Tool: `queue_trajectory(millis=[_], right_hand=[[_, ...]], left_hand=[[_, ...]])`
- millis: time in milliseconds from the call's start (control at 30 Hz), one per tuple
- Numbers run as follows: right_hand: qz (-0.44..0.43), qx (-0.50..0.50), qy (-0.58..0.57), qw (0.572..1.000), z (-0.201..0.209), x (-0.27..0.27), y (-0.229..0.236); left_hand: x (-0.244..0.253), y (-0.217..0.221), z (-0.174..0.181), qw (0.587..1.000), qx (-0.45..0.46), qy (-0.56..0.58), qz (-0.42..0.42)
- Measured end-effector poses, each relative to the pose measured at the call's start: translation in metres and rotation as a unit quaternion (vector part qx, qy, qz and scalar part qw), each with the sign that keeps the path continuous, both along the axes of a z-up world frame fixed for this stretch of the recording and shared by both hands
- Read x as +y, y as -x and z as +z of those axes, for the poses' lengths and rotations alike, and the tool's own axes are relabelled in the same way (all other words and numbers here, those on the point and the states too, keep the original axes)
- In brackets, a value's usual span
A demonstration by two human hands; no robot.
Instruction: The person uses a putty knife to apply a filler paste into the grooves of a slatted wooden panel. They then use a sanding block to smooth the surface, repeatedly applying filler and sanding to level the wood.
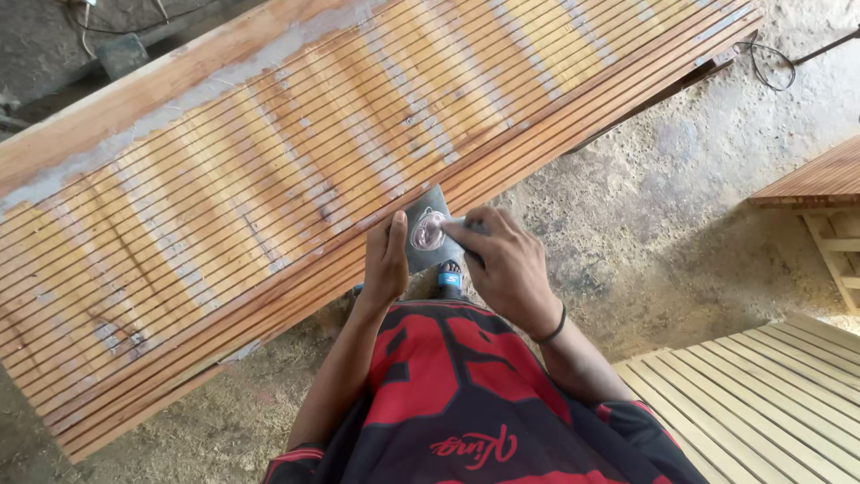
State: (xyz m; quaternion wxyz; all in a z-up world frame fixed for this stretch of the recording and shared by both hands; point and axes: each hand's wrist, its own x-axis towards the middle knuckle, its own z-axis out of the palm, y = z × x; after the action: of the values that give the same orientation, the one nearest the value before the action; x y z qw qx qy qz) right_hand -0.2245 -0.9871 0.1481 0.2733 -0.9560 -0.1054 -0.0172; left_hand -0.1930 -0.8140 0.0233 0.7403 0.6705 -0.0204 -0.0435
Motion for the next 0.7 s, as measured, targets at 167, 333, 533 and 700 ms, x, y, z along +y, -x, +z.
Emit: queue_trajectory(millis=[167,333,533,700], right_hand=[[0.000,-0.021,-0.030,0.999,-0.003,-0.008,-0.008],[-0.005,-0.010,-0.039,0.999,-0.006,-0.010,-0.008],[0.007,-0.080,-0.031,0.996,-0.011,-0.005,-0.002],[0.042,-0.155,-0.014,0.987,-0.023,-0.002,0.002]], left_hand=[[0.002,0.000,0.006,0.999,0.012,-0.037,-0.025],[0.002,0.002,0.012,0.997,0.027,-0.050,-0.042],[-0.001,-0.007,0.028,0.997,-0.025,-0.009,-0.079],[-0.003,-0.016,0.034,0.995,0.009,-0.007,-0.098]])
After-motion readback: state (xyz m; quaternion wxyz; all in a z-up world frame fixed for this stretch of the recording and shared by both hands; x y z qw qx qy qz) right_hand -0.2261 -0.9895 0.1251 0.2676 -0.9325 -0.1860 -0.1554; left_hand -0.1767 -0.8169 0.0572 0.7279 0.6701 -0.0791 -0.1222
